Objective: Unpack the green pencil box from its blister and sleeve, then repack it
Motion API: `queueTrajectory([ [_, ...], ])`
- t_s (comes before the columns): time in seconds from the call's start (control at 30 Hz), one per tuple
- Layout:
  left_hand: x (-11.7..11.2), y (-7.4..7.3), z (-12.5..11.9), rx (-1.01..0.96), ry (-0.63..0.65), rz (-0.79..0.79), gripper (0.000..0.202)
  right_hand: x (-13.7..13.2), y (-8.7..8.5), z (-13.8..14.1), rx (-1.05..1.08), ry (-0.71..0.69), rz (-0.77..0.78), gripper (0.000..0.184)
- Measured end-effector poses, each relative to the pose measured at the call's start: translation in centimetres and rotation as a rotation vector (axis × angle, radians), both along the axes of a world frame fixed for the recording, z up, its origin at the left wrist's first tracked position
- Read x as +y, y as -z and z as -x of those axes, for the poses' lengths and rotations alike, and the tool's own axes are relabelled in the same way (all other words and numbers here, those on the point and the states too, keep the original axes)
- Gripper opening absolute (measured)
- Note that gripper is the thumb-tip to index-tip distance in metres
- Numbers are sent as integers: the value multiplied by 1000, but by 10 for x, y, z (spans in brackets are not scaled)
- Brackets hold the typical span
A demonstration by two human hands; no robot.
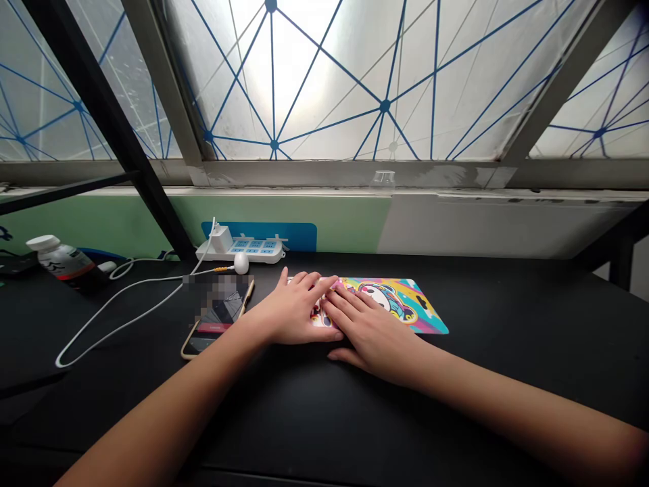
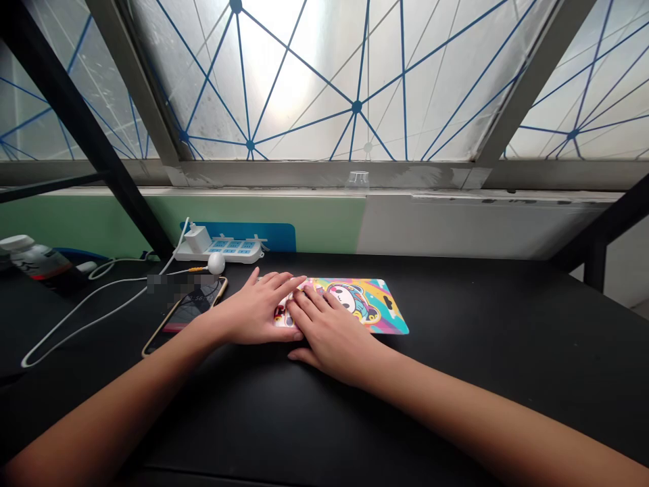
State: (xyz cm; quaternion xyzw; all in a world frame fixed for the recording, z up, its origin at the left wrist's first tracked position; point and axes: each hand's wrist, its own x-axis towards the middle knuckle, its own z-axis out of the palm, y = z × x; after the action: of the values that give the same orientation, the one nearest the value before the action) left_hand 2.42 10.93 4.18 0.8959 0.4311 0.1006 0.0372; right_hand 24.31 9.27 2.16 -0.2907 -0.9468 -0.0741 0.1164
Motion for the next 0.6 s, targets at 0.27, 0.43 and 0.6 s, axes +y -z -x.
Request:
queueTrajectory([
  [0.27,6,-1,7,11,2,62,101,5,-1,1,17,8,13,79],
  [0.43,7,-4,7,10,-19,118,104,5,-14,-2,6,2,88,76],
  [0.6,7,-6,7,-2,-23,142,105,9,-19,-13,-23,7,153,80],
])
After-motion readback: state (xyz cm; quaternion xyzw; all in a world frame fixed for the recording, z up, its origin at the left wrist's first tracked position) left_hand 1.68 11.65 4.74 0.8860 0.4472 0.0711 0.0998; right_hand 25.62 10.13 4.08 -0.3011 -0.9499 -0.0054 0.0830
